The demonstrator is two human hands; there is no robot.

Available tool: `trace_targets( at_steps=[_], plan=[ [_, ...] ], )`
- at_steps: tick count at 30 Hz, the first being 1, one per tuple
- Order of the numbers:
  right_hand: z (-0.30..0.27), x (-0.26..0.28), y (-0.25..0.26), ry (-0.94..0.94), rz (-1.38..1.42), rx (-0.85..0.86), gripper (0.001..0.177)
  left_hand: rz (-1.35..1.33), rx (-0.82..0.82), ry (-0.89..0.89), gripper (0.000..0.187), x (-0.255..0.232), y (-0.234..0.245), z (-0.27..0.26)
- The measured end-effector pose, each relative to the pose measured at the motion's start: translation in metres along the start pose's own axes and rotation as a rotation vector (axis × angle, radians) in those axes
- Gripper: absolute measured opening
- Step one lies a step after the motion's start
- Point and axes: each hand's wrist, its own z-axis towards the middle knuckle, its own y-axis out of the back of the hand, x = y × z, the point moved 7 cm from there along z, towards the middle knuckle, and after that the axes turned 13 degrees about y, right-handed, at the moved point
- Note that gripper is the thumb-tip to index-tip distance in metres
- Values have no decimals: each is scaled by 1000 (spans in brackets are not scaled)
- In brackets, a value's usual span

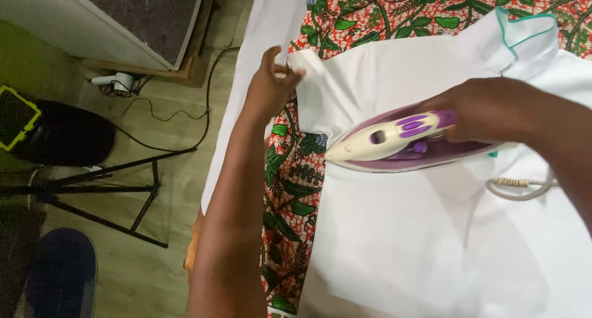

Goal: The person is ironing a white polo shirt on a bed covered with a patterned cloth.

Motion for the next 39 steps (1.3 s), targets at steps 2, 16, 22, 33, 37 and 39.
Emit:
trace_targets(
  at_steps=[2,16,22,33,37,39],
  plan=[
    [1,-10,-3,-31,-24,17,58,43,21,-8,75,4,1,-24],
    [9,66,2,90,-47,-64,65,48,66,50,81,7,-16,-86],
    [7,34,-2,42,46,-87,54,78,31,-12,70,27,-13,-90],
    [-13,34,-27,16,247,-84,44,-269,187,-31,56,76,-37,-92],
    [-22,84,-40,196,76,-115,48,-384,262,44,58,73,-27,-91],
    [-39,97,-49,170,109,-126,44,-369,221,78,54,52,-20,-103]
  ],
)
